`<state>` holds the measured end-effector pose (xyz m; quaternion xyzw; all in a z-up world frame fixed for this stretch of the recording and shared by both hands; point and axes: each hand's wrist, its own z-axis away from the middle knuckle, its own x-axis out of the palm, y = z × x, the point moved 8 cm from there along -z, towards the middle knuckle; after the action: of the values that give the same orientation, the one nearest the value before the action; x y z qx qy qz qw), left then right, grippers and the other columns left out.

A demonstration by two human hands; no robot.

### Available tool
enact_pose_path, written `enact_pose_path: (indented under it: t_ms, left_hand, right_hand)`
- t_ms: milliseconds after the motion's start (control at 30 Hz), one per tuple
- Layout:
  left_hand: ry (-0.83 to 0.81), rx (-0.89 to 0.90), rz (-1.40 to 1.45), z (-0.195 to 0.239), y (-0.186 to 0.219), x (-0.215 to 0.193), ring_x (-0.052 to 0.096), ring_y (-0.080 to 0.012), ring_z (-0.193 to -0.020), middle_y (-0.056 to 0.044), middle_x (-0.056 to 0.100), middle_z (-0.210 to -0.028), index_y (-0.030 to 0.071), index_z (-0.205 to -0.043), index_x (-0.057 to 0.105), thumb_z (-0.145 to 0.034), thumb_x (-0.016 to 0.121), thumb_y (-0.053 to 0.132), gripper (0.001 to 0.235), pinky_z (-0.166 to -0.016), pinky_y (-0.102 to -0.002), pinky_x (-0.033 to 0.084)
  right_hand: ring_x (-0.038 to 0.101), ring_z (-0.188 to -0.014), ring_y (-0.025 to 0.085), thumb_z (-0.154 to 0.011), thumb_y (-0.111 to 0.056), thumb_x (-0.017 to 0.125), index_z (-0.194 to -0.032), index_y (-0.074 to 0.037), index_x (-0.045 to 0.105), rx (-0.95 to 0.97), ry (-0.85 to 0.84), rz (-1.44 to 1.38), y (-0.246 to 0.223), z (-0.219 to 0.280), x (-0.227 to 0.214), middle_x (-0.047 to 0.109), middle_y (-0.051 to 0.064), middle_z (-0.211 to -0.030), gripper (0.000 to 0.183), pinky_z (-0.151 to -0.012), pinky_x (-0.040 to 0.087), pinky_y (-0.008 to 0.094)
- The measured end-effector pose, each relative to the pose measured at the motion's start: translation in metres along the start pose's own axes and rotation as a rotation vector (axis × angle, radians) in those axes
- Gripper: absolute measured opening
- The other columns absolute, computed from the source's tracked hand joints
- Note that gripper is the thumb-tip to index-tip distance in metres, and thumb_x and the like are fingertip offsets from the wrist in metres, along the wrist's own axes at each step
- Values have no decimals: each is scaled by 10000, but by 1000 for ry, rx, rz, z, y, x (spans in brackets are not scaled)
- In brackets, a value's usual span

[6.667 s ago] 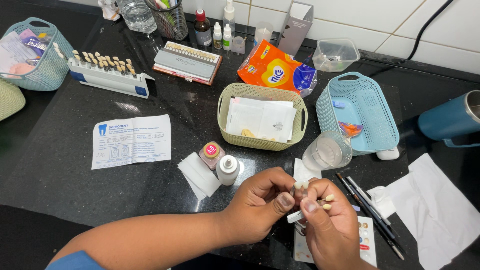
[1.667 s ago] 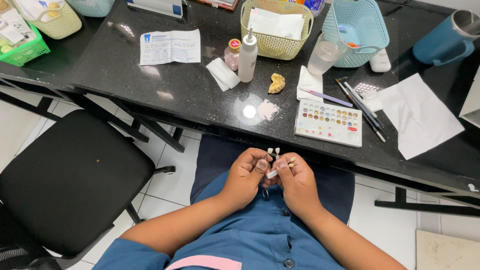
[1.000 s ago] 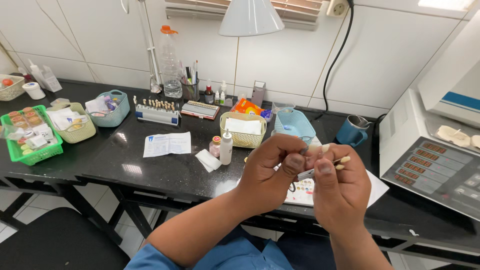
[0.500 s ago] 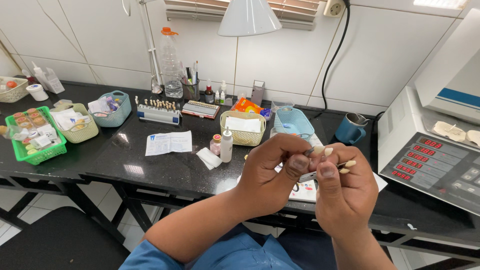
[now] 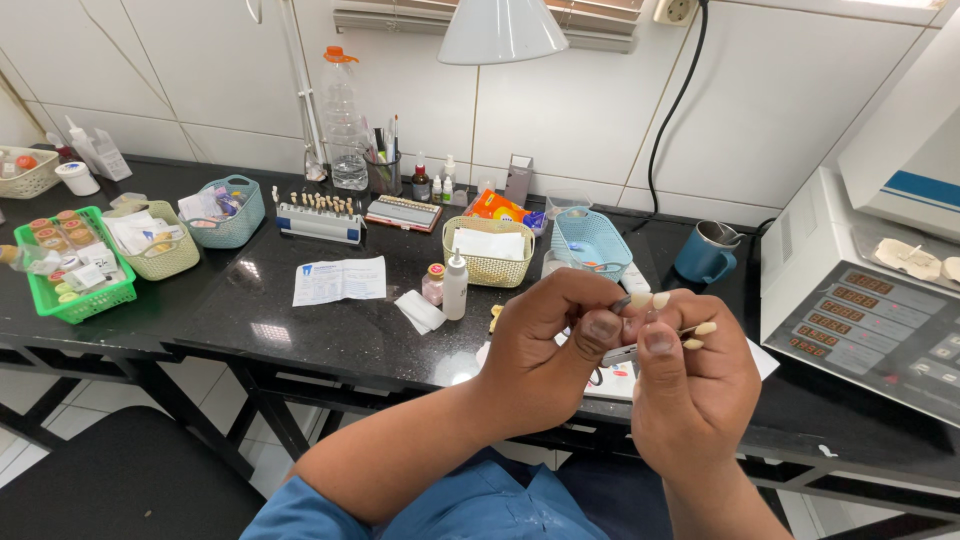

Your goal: The person holds a small tooth-shaped object with tweezers and uses a fine brush to apply color from a palette onto the object. The person repeatedly dips the brush into the palette and applies color to the object's surface.

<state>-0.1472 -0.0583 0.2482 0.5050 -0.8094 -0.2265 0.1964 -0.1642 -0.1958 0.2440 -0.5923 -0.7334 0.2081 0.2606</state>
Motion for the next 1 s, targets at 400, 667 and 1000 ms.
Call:
enact_pose_path:
  t_ms: [400, 667, 1000]
  left_hand:
    - [12, -3, 71, 2, -4, 6, 630, -48, -980, -46, 663, -1058, 32, -1249, 545, -1165, 549, 244, 228, -884, -226, 564]
    - [20, -35, 74, 3, -9, 5, 638, -46, -970, -39, 679, -1061, 28, -1253, 546, -1155, 550, 257, 249, -878, -228, 566]
    - [85, -98, 62, 22, -28, 1, 634, -50, -957, -43, 674, -1063, 22, -1259, 557, -1156, 578, 259, 258, -842, -219, 552]
  right_hand:
    - [564, -952, 110, -1143, -107, 573, -1097, 17, 549, -37, 2, 23, -7, 2, 0, 610, 101, -1011, 134, -873, 477, 209]
    - [545, -879, 86, -1126, -122, 565, -1130, 3, 555, -16, 32, 107, -5, 1, -1, 615, 94, -979, 125, -842, 473, 211]
    - [542, -976, 102, -1121, -136, 565, -1110, -7, 544, 78, 62, 54, 14, 15, -2, 594, 67, -999, 131, -922, 479, 231]
